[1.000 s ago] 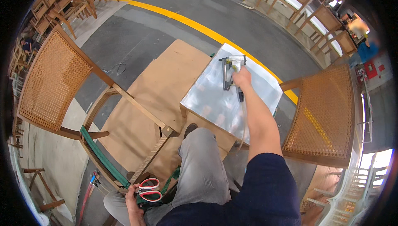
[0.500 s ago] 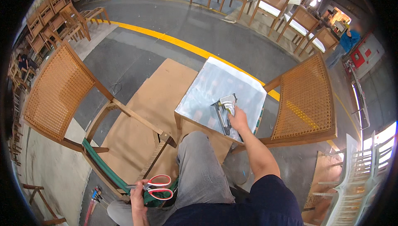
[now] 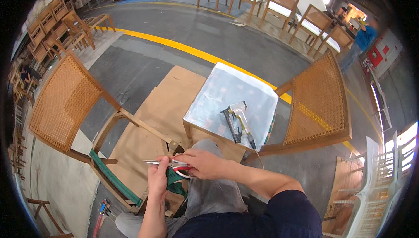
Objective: The person weaves green webbing straps across the seat frame of a wooden chair. They repeatedly stretch, align, and staple the straps using a pneumatic staple gun, then trim excess with scissors. The chair remains upright on the floor throughout.
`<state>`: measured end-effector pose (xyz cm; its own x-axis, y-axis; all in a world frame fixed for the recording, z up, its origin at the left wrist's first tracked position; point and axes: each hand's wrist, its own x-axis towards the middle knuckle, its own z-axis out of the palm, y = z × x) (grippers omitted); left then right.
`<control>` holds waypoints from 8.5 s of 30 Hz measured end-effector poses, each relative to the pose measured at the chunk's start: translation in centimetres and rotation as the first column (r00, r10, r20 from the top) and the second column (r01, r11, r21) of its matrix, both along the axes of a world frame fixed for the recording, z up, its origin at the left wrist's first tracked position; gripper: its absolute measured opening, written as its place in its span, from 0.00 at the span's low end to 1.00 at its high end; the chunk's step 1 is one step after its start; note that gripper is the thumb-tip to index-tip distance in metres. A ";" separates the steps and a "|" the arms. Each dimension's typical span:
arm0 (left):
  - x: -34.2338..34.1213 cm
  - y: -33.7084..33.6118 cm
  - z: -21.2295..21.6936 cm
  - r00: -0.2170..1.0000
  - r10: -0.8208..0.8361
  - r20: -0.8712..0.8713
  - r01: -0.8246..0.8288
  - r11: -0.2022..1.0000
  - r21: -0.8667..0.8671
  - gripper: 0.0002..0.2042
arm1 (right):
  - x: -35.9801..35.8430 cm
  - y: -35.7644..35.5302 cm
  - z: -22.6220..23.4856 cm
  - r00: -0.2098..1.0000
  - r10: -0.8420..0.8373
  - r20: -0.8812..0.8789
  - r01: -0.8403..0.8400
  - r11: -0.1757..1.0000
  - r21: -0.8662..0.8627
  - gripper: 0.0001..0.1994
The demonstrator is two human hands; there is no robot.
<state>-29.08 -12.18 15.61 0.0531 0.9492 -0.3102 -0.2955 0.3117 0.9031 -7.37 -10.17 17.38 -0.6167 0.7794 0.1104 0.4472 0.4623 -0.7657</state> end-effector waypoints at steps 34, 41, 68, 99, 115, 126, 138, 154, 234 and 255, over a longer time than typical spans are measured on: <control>-8.9 -9.0 -9.7 0.261 -0.264 -0.929 -0.089 0.951 -0.296 0.20 | -11.5 11.5 -15.0 0.816 -0.252 0.520 0.354 0.930 -0.104 0.43; -8.6 -13.1 -9.0 0.594 0.160 -0.788 -0.273 0.962 -0.011 0.18 | -13.9 7.3 -14.8 0.871 -0.149 0.468 0.253 0.953 -0.167 0.42; -4.2 -10.5 -1.4 0.808 0.588 0.043 -0.574 0.768 0.286 0.29 | -14.0 1.2 -3.5 0.911 -0.162 -0.380 -0.185 0.663 -0.725 0.07; -10.1 -2.4 -1.1 0.751 0.410 -0.517 -0.308 0.911 0.275 0.06 | -15.4 5.1 -4.6 0.847 -0.160 -0.507 -0.250 0.722 -0.645 0.18; -27.7 25.2 -14.8 0.356 0.331 -0.874 -0.579 0.812 0.071 0.07 | -17.2 12.1 -13.6 0.953 -0.303 0.000 0.206 0.651 -0.731 0.32; -29.6 25.5 -17.9 0.445 0.284 -0.849 -0.438 0.896 0.070 0.08 | 2.8 13.5 -9.4 0.581 -0.773 0.254 0.814 0.554 -0.177 0.17; -28.3 27.9 -13.6 0.379 0.089 -0.921 -0.431 0.898 -0.091 0.11 | 19.1 14.0 -13.6 0.111 -0.725 0.680 0.920 0.334 0.205 0.21; -25.5 22.1 -17.4 0.047 0.483 -0.874 -0.348 0.828 0.439 0.11 | 2.3 18.1 -1.7 0.655 -0.735 0.175 0.722 0.541 -0.431 0.14; -25.0 20.9 -20.5 0.840 0.506 -0.193 -0.539 0.820 -0.192 0.07 | -37.3 25.4 -10.4 0.971 -0.235 0.048 0.216 0.772 -0.598 0.10; -13.3 7.6 -16.4 0.710 0.323 0.626 -0.108 0.928 -0.357 0.15 | -21.8 23.1 -1.6 0.935 -0.355 0.017 0.293 0.743 -0.601 0.15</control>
<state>-42.43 -4.59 -0.83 0.1511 0.8403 -0.5206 -0.8721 0.3613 0.3300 -29.15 12.97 15.79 -0.3255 0.8610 -0.3908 0.3996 -0.2493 -0.8821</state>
